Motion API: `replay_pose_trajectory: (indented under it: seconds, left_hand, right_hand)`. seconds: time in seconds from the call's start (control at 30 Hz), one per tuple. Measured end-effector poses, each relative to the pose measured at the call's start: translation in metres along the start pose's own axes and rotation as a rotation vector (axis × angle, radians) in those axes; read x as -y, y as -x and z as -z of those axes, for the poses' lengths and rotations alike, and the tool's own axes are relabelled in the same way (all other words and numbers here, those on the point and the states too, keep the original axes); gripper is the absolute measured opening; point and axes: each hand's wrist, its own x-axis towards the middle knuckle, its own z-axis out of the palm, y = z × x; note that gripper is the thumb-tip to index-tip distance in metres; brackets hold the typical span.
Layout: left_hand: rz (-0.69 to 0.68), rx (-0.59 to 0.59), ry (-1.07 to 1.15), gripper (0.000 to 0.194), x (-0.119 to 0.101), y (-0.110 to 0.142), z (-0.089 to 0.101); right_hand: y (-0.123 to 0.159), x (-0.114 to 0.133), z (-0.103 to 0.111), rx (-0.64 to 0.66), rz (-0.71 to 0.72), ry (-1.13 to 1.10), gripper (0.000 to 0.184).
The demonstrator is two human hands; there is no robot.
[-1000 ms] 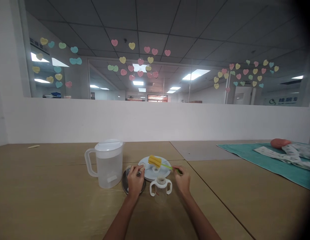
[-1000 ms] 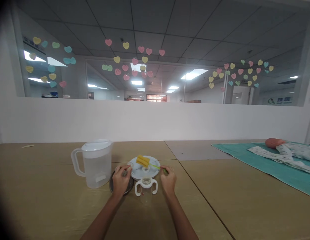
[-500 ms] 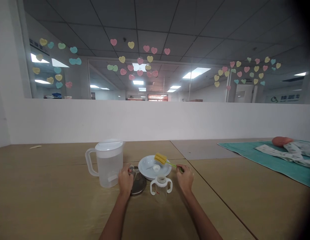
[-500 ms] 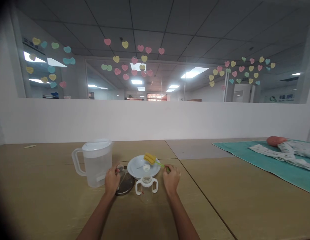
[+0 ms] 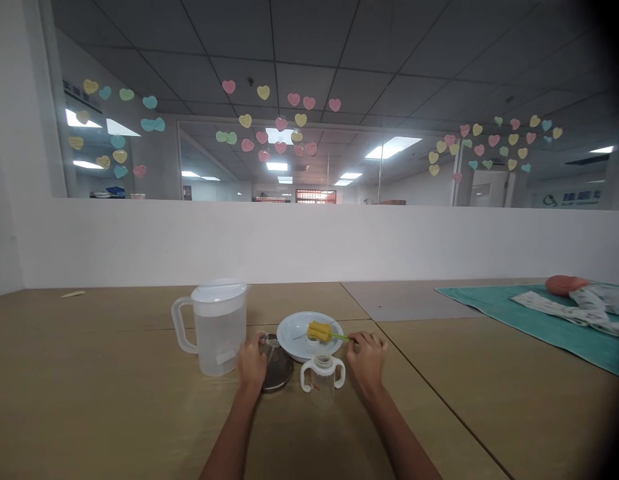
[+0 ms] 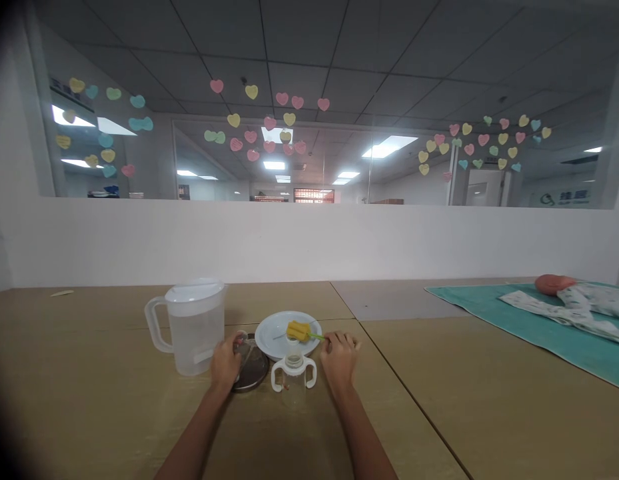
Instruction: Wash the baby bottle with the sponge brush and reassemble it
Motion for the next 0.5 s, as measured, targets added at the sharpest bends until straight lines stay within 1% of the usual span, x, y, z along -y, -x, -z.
replay_pose_trajectory:
  seconds: [0.1,0.23,0.37,0.5]
  left_hand:
    - [-0.056,-0.067,0.037,0.052,-0.003,0.000,0.002]
    - [-0.117,-0.111,0.090,0.050,-0.009,0.001,0.005]
    - [-0.141,-0.120,0.106,0.044,-0.012,0.002,0.006]
    - [-0.156,-0.106,0.104,0.040,-0.015,0.003,0.004]
  right_hand:
    - [0.001,-0.004,-0.004,0.034,0.059,0.039,0.021]
    - [0.002,-0.010,-0.008,0.104,0.098,0.048,0.029]
    - [0.002,-0.010,-0.008,0.154,0.105,0.065,0.037]
    - [0.000,-0.005,-0.007,0.189,0.138,0.085,0.037]
